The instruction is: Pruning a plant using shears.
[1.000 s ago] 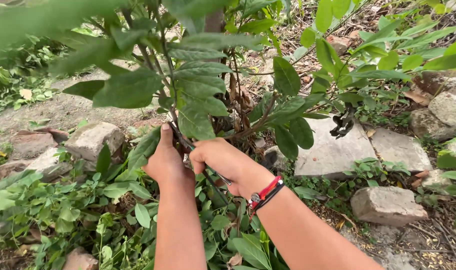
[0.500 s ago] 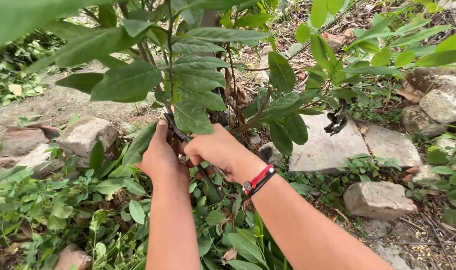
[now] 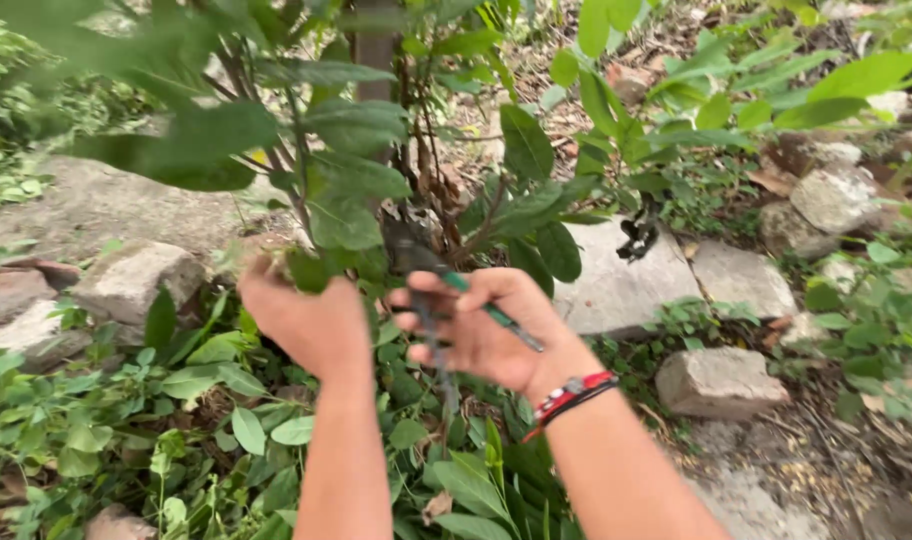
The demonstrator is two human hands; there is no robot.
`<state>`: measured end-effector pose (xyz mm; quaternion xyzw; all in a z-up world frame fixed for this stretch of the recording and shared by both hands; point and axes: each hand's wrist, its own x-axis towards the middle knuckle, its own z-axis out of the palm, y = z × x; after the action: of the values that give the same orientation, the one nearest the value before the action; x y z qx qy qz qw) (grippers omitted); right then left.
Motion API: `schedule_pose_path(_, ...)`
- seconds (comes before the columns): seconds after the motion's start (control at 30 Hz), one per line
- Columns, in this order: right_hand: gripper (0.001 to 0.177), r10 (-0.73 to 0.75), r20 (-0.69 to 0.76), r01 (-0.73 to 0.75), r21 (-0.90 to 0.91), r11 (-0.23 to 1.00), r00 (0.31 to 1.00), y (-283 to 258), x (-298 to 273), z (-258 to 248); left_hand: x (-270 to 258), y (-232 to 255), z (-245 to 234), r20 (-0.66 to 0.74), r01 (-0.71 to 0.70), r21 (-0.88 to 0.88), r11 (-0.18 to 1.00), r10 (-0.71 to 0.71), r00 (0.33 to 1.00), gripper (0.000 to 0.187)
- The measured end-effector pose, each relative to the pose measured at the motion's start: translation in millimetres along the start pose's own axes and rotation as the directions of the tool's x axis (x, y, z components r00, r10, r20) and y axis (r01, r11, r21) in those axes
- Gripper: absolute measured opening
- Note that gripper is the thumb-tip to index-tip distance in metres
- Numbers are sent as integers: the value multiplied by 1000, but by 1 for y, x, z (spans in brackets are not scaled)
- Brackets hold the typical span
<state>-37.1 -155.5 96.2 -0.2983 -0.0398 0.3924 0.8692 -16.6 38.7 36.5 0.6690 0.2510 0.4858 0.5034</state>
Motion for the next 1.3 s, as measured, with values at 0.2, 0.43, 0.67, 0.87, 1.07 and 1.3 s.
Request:
schedule_pose_path(0.2,33,-154,-544,-118,-432,894,825,-20,-2,-126,-55,35,29,568,-610,367,702,350,745,55)
schedule_pose_path(0.43,32,-208,-631,-190,-503,843,748,-23,-44,-155,-97,-30,84,808,-820,126,558,422,411,91)
schedule_pose_path(0.67,36,-157,-594,-137,-419,897,789,-32,-60,-184,-131,14,123,557,-302,2,953,250,792,48)
schedule_pose_path(0.87,33,-245,-623,-48,-415,908,743,-57,-66,-195,-140,58,141,412,-320,-205,925,378,829,50)
schedule_pose_path(1.07,30,-242,-632,-24,-382,924,736,-73,-72,-193,-114,58,145,349,-244,-277,929,334,875,34)
schedule_pose_path(1.3,31,-221,-593,-16,-367,930,774,-78,-56,-197,-126,73,156,439,-828,-111,550,774,456,15)
